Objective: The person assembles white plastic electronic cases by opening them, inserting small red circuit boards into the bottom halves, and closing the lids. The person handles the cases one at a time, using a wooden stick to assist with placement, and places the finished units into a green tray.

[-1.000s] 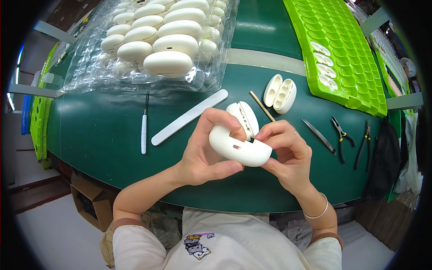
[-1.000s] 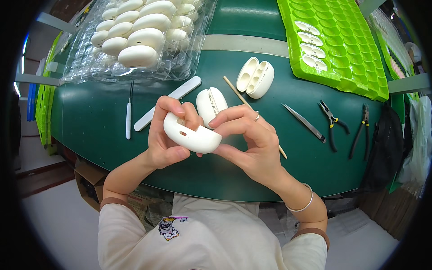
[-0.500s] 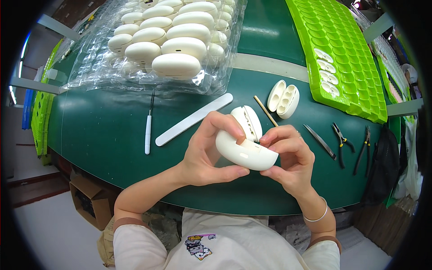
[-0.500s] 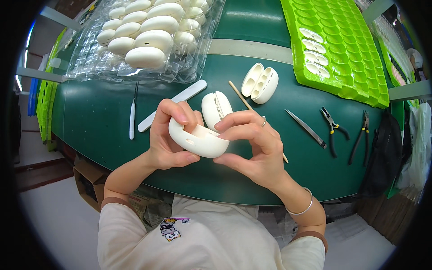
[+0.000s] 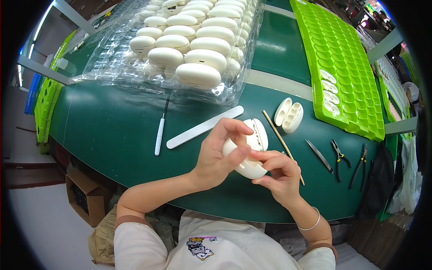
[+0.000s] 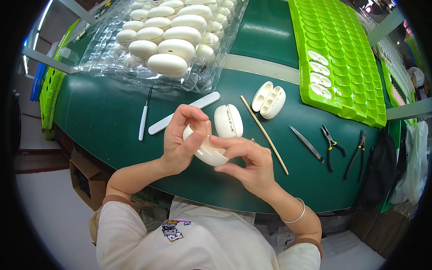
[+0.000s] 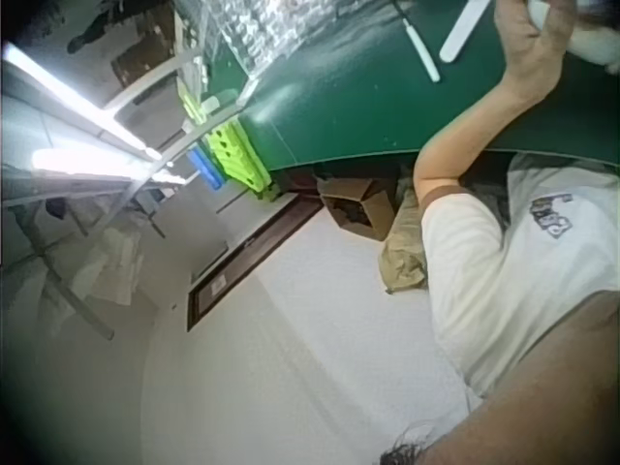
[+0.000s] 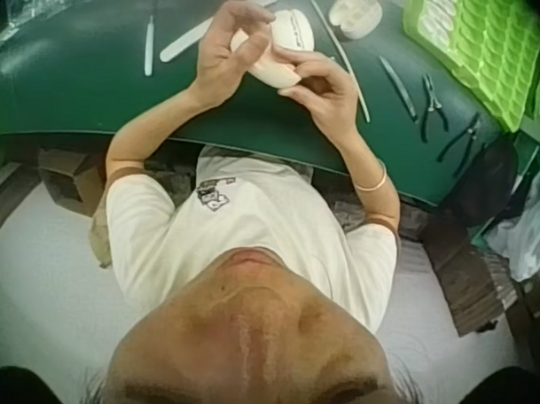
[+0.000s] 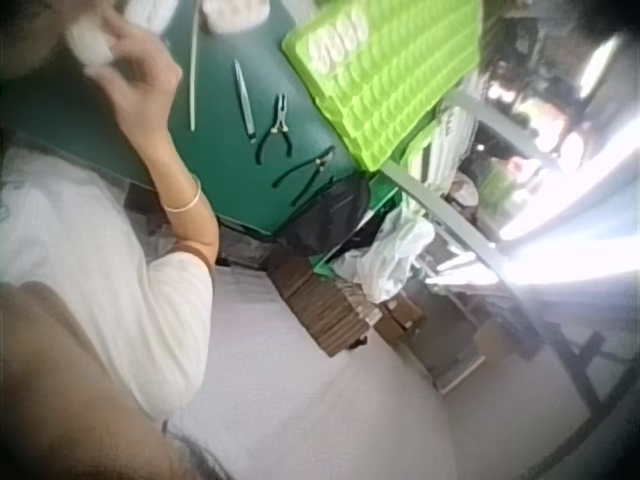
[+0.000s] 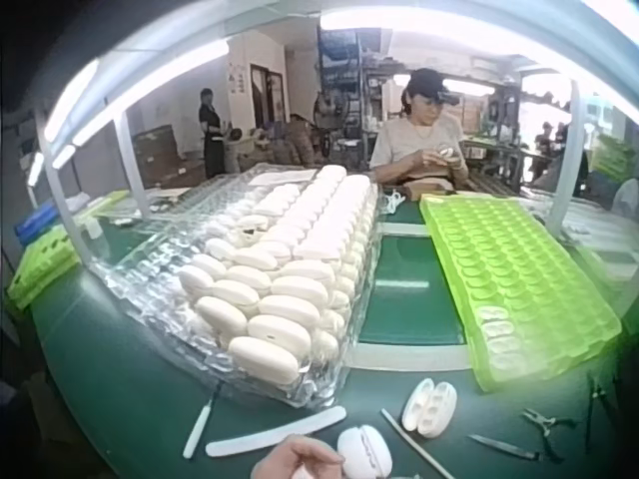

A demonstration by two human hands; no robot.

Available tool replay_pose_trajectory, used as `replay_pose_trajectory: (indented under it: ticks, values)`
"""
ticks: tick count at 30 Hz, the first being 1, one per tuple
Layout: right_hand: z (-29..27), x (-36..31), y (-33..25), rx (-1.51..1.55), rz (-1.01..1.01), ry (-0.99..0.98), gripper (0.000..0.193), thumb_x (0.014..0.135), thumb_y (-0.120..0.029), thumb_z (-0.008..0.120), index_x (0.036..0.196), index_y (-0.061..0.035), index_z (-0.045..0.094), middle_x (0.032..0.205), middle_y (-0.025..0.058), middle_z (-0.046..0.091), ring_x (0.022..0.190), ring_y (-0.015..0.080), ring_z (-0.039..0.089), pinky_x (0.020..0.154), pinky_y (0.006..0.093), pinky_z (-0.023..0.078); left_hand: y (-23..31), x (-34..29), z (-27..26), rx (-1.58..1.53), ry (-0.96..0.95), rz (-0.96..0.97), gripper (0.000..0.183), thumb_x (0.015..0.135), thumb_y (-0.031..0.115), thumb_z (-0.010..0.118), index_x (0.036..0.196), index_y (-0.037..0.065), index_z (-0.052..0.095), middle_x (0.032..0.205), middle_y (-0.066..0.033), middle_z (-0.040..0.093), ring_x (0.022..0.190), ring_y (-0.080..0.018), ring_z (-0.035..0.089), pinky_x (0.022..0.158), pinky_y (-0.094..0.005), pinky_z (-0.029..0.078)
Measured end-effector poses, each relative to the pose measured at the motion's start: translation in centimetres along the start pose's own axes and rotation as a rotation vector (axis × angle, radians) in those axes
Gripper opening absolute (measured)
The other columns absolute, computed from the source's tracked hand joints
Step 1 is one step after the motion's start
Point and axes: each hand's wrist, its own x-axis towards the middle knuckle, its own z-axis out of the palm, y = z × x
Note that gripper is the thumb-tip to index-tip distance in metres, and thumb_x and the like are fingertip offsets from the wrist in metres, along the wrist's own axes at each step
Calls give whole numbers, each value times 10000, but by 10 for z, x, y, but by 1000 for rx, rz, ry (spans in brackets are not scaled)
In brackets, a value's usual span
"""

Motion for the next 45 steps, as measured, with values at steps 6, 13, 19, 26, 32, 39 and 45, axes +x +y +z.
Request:
replay_pose_trajectory:
  ticks: [6,13,19,26,32,39,45]
  values:
    - [-6,-4,6,629,296,68,207,760,-27,647,893,-42,490,1116,199,561,1077,246,531,908,359,432,12,9,-2,-433,59,-263,235,960,236,325,1085,45,383,538,-59,488,358,-94,379,286,-236,351]
    - [-6,-4,8,543,237,191,216,734,89,583,886,-44,508,1098,178,571,1038,228,544,871,344,450,13,5,-6,-158,-127,-140,368,864,175,548,1177,58,392,930,-52,525,645,-104,528,524,-209,439]
    - [-5,-5,2,264,121,94,208,717,31,663,849,-21,510,1017,170,604,962,207,575,839,318,457,13,8,-15,-290,-119,-341,218,913,177,461,1064,28,515,828,-25,532,639,-51,510,495,-190,413]
    - [-17,-4,4,437,288,254,192,759,-108,680,801,-31,508,787,37,575,746,111,566,721,239,451,23,15,0,523,-146,389,408,747,129,672,1118,56,518,920,-89,577,852,-209,562,700,-292,481]
    - [-5,0,-3,485,219,267,211,834,-193,609,866,0,532,887,107,604,769,169,594,732,288,475,22,7,-4,652,-194,373,419,686,120,717,1067,57,554,907,-110,597,852,-267,583,736,-331,480]
    - [9,-12,7,-213,105,-176,92,788,-30,563,724,21,606,928,163,638,850,222,624,718,300,493,77,12,-50,438,107,344,376,760,125,673,1069,52,470,970,-105,584,859,-185,601,665,-288,494]
    - [66,13,-4,-710,-162,-647,244,729,-185,684,949,-98,623,1241,69,497,1151,265,462,938,390,395,143,22,-197,299,662,618,274,857,208,554,1038,38,438,922,-64,594,726,-83,539,631,-202,440]
